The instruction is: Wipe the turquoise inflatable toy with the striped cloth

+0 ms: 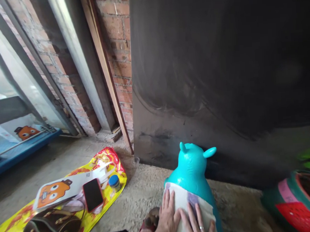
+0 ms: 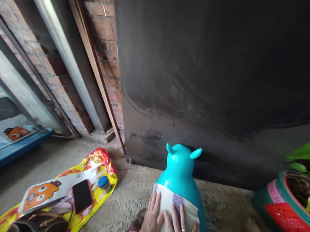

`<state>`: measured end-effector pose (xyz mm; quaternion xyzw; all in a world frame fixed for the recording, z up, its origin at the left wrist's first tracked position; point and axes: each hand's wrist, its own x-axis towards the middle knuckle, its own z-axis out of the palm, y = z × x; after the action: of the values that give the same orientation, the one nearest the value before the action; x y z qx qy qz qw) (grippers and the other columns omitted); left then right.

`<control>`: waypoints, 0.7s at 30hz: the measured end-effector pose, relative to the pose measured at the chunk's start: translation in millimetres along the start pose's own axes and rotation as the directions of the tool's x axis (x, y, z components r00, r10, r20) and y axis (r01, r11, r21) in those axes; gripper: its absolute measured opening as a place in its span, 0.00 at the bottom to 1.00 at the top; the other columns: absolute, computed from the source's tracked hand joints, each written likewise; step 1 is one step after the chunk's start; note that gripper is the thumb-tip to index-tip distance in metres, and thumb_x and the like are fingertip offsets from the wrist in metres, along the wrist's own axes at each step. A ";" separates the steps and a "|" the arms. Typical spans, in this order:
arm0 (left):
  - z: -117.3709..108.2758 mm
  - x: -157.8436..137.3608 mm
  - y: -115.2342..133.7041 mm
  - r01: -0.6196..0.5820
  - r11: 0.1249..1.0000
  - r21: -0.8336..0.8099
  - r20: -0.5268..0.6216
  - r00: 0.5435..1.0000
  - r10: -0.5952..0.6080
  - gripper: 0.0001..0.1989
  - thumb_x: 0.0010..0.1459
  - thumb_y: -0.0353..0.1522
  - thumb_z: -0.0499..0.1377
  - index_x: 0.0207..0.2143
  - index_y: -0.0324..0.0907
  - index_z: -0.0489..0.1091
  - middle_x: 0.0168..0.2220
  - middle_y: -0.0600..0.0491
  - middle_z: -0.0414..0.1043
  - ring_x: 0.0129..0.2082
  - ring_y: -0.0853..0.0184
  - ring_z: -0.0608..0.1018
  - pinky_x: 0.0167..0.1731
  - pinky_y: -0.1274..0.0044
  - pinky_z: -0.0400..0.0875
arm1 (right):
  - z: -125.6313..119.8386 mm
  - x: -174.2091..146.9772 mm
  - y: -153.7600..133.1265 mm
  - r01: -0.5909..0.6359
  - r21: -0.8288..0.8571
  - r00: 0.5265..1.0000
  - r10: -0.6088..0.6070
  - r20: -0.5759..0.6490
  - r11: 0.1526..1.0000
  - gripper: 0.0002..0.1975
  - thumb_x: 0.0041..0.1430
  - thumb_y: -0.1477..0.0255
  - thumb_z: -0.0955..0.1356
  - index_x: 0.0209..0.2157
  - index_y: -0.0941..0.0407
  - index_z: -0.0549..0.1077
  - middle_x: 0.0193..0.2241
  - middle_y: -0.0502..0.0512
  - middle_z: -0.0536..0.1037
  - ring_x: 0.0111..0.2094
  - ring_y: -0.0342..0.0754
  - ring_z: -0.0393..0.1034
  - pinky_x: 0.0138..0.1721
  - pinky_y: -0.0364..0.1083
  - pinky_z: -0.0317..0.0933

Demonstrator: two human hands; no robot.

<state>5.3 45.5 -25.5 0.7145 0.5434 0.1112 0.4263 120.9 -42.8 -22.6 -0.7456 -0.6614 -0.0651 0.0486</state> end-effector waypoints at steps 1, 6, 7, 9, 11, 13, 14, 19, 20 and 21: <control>-2.2 8.6 -0.2 -0.038 0.999 -0.029 -0.022 0.999 0.037 0.37 0.59 0.46 0.45 0.66 0.38 0.42 0.69 0.51 0.30 0.69 0.61 0.37 0.66 0.66 0.39 | 0.0 6.9 3.1 0.026 0.016 0.999 -0.026 0.031 1.000 0.24 0.63 0.62 0.59 0.61 0.40 0.54 0.62 0.51 0.53 0.63 0.68 0.44 0.53 0.82 0.37; -10.4 57.9 -0.7 -0.099 0.989 -0.109 -0.070 0.993 0.091 0.38 0.59 0.47 0.45 0.66 0.36 0.43 0.69 0.50 0.35 0.69 0.61 0.41 0.67 0.67 0.39 | -2.3 51.2 16.4 0.117 0.080 0.990 -0.123 0.075 0.990 0.38 0.58 0.49 0.59 0.65 0.47 0.44 0.66 0.49 0.40 0.66 0.66 0.27 0.54 0.82 0.31; -11.2 66.1 -0.3 -0.104 0.988 -0.110 -0.073 0.993 0.097 0.37 0.59 0.46 0.44 0.66 0.35 0.43 0.69 0.50 0.37 0.69 0.62 0.42 0.67 0.69 0.39 | -2.9 59.8 17.9 0.120 0.088 0.990 -0.126 0.069 0.989 0.36 0.59 0.51 0.58 0.65 0.46 0.43 0.66 0.47 0.39 0.66 0.65 0.26 0.54 0.81 0.30; -12.0 77.1 1.2 -0.111 0.987 -0.116 -0.084 0.991 0.101 0.37 0.59 0.45 0.42 0.66 0.34 0.43 0.69 0.50 0.39 0.68 0.64 0.43 0.66 0.71 0.38 | -4.3 73.0 20.0 0.126 0.100 0.990 -0.132 0.052 0.987 0.34 0.60 0.54 0.58 0.65 0.42 0.42 0.66 0.43 0.38 0.67 0.61 0.26 0.55 0.80 0.28; -12.0 79.0 4.0 -0.099 0.988 -0.122 -0.100 0.991 0.087 0.37 0.59 0.45 0.41 0.66 0.34 0.44 0.69 0.51 0.40 0.68 0.65 0.43 0.66 0.73 0.38 | -5.5 78.6 21.7 0.139 0.107 0.989 -0.143 0.032 0.984 0.35 0.59 0.55 0.59 0.65 0.41 0.42 0.66 0.42 0.38 0.67 0.60 0.27 0.56 0.79 0.29; -11.0 70.6 7.5 -0.068 0.990 -0.122 -0.119 0.991 0.054 0.36 0.59 0.44 0.41 0.65 0.34 0.44 0.69 0.51 0.40 0.68 0.66 0.43 0.66 0.73 0.38 | -4.7 75.0 23.7 0.159 0.102 0.987 -0.161 0.009 0.982 0.37 0.58 0.54 0.61 0.65 0.42 0.42 0.66 0.44 0.39 0.67 0.62 0.30 0.56 0.79 0.32; -10.0 62.5 8.9 -0.052 0.991 -0.121 -0.129 0.991 0.036 0.35 0.60 0.43 0.41 0.65 0.34 0.44 0.69 0.51 0.41 0.68 0.66 0.43 0.66 0.73 0.38 | -2.7 69.2 24.8 0.182 0.095 0.983 -0.182 -0.005 0.979 0.38 0.56 0.54 0.62 0.65 0.44 0.43 0.66 0.47 0.41 0.67 0.64 0.32 0.56 0.79 0.34; 6.3 -3.6 5.4 0.028 0.998 -0.057 -0.150 0.988 -0.036 0.34 0.60 0.42 0.45 0.65 0.36 0.46 0.69 0.49 0.38 0.68 0.63 0.44 0.66 0.70 0.43 | 19.8 7.5 26.8 0.244 -0.041 0.948 -0.248 -0.202 0.969 0.27 0.58 0.63 0.64 0.59 0.45 0.61 0.61 0.53 0.60 0.60 0.67 0.54 0.54 0.75 0.48; 12.3 -17.1 2.9 0.045 0.999 -0.021 -0.146 0.988 -0.048 0.34 0.59 0.43 0.46 0.65 0.37 0.47 0.69 0.49 0.38 0.68 0.61 0.45 0.66 0.68 0.45 | 23.4 -7.1 26.3 0.213 -0.083 0.938 -0.228 -0.260 0.974 0.21 0.59 0.68 0.63 0.55 0.43 0.67 0.58 0.52 0.65 0.58 0.65 0.59 0.55 0.72 0.50; 18.9 -28.8 0.3 0.061 0.998 0.016 -0.147 0.987 -0.058 0.34 0.58 0.43 0.47 0.64 0.38 0.49 0.68 0.48 0.40 0.68 0.60 0.47 0.65 0.66 0.48 | 25.4 -20.4 25.7 0.179 -0.117 0.930 -0.207 -0.304 0.977 0.19 0.60 0.72 0.63 0.50 0.42 0.71 0.54 0.51 0.69 0.56 0.63 0.63 0.55 0.70 0.52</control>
<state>6.1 11.1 -28.1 0.6921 0.5955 0.1448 0.3812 144.9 -61.8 -50.6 -0.6583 -0.7118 -0.2166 0.1142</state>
